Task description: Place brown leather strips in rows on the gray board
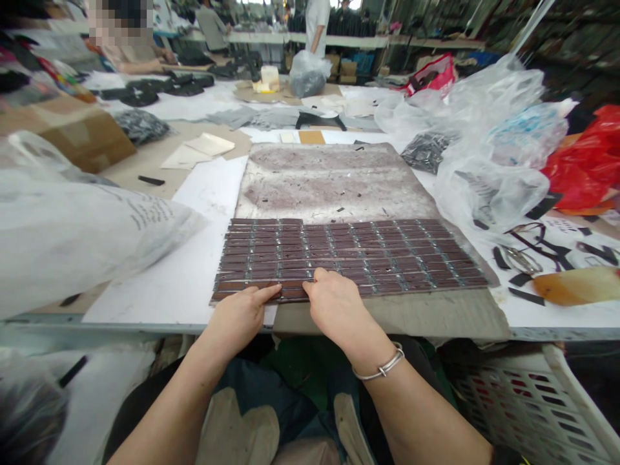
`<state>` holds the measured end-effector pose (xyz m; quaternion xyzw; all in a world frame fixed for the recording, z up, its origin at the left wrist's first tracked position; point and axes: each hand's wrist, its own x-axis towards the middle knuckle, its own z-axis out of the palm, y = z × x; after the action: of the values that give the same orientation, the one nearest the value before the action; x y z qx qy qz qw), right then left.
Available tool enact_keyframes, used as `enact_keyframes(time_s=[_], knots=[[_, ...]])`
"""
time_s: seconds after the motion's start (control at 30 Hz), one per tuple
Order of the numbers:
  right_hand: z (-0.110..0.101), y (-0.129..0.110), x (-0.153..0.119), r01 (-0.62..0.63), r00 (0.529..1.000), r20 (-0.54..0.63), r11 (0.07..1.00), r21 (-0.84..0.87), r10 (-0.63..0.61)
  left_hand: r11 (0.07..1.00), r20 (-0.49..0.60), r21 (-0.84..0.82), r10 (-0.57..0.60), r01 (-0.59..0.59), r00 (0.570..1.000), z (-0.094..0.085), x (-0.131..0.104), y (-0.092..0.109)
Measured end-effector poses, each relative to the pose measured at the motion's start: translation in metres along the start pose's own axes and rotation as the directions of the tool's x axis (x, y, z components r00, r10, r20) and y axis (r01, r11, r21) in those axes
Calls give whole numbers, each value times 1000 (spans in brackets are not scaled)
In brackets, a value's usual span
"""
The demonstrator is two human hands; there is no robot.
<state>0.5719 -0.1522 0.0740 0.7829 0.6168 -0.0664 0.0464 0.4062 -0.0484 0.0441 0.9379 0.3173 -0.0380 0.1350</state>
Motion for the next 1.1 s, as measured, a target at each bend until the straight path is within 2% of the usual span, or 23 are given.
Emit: enact_keyframes(time_s=[0.17, 0.23, 0.3, 0.37, 0.4, 0.5, 0.57, 0.6, 0.67, 0.77, 0.9, 0.97, 1.1], knots=[[-1, -3, 1, -30, 999, 29, 999, 31, 29, 994, 9, -107, -9, 10, 1000, -4, 1, -2], [-1, 1, 1, -26, 1000, 20, 997, 76, 24, 968, -18, -253, -2, -3, 1000, -8, 1, -6], [-2, 8, 2, -52, 998, -16, 989, 138, 54, 895, -65, -446, -11, -19, 998, -14, 0, -10], [-2, 16, 2, -73, 990, -96, 968, 238, 99, 757, -61, -653, -39, -10, 997, -21, -2, -13], [-3, 18, 3, -65, 983, -145, 950, 307, 115, 656, -31, -755, -43, 5, 999, -23, -3, -12], [-5, 21, 3, 18, 957, -252, 843, 537, 140, 257, 78, -964, 18, 71, 997, -27, -3, -6], [-7, 19, 1, 54, 957, -245, 734, 677, 156, 38, 106, -994, 74, 104, 992, -27, -1, 1], [-8, 17, 0, 56, 963, -216, 672, 739, 158, -31, 115, -992, 98, 119, 988, -26, 0, 5], [-12, 16, -2, 32, 981, -131, 548, 836, 142, -111, 131, -983, 148, 148, 980, -24, 3, 12], [-21, 18, -5, -6, 998, -17, 387, 922, 55, -156, 143, -972, 210, 178, 967, -23, 7, 19], [-25, 24, -6, -15, 999, 23, 240, 971, -31, -132, 170, -969, 264, 210, 949, -24, 13, 28], [-21, 28, -6, -19, 1000, 20, 227, 974, -1, -106, 190, -968, 280, 227, 941, -24, 16, 32], [-7, 37, -7, -21, 993, -11, 271, 962, 115, -46, 219, -970, 279, 240, 935, -21, 21, 41]])
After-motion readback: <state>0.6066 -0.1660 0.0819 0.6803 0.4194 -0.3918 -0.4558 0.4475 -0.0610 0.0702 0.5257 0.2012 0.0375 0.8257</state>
